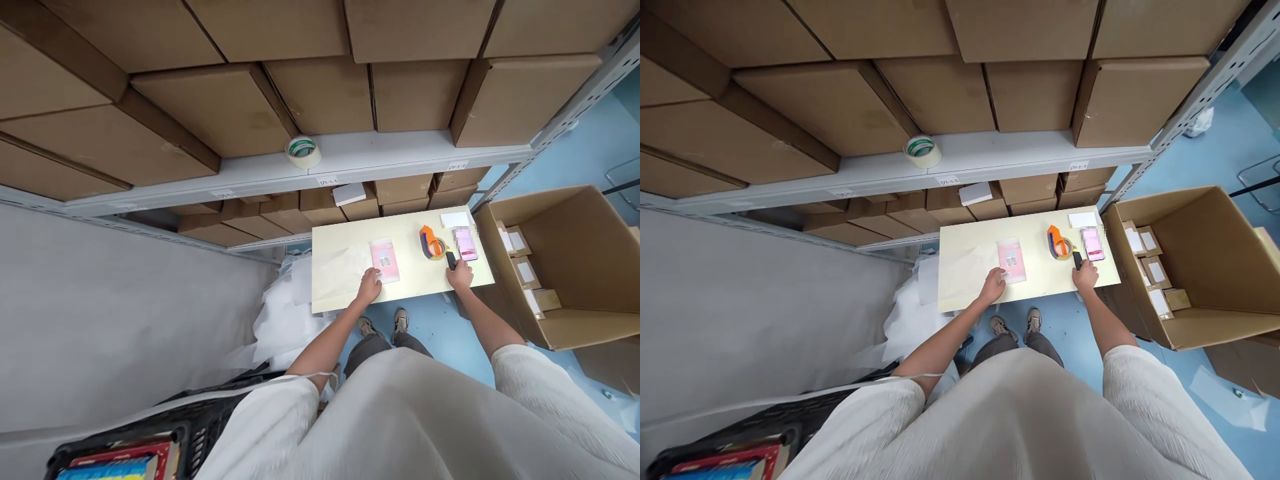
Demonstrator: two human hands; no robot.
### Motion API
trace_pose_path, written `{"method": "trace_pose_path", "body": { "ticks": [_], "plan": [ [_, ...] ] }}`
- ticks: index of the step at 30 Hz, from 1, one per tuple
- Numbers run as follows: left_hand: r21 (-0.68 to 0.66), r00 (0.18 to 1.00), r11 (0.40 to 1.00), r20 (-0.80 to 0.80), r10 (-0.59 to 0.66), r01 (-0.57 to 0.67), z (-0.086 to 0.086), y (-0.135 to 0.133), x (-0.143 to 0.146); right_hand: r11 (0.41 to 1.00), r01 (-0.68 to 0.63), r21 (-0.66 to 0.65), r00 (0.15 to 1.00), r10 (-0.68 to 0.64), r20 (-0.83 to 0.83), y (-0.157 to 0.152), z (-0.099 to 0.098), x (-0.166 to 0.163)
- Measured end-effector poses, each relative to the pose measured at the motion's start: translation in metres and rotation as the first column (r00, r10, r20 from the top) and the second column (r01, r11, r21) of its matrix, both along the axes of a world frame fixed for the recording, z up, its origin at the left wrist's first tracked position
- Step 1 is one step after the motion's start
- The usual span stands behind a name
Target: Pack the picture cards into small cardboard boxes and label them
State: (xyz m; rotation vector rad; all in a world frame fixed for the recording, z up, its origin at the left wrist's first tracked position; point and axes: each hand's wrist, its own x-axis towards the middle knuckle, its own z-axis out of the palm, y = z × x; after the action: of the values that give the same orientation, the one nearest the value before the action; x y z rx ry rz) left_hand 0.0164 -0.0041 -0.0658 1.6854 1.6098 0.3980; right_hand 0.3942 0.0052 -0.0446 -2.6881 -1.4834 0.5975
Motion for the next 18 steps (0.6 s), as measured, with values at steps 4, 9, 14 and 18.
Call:
{"method": "trace_pose_path", "body": {
  "ticks": [4, 9, 14, 18],
  "plan": [
    [-0.023, 1.0, 1.0, -0.023, 0.017, -0.017, -0.003, -0.007, -0.004, 1.0, 0.006, 0.023, 0.998, -0.004, -0.065, -0.002, 0.0, 0.006],
    [-0.034, 0.999, 0.999, -0.031, 0.021, -0.022, -0.004, -0.012, -0.011, 0.959, 0.245, 0.142, 0.938, -0.198, -0.286, -0.008, 0.009, 0.011],
    [-0.036, 0.998, 0.999, -0.053, 0.031, -0.033, -0.002, -0.008, -0.022, 0.853, 0.403, 0.332, 0.813, -0.168, -0.558, -0.009, 0.031, -0.008],
    [-0.034, 0.998, 0.999, -0.057, 0.022, -0.024, 0.0, 0.0, -0.034, 0.863, 0.393, 0.317, 0.663, -0.027, -0.748, -0.003, 0.049, -0.048]
  ]
}}
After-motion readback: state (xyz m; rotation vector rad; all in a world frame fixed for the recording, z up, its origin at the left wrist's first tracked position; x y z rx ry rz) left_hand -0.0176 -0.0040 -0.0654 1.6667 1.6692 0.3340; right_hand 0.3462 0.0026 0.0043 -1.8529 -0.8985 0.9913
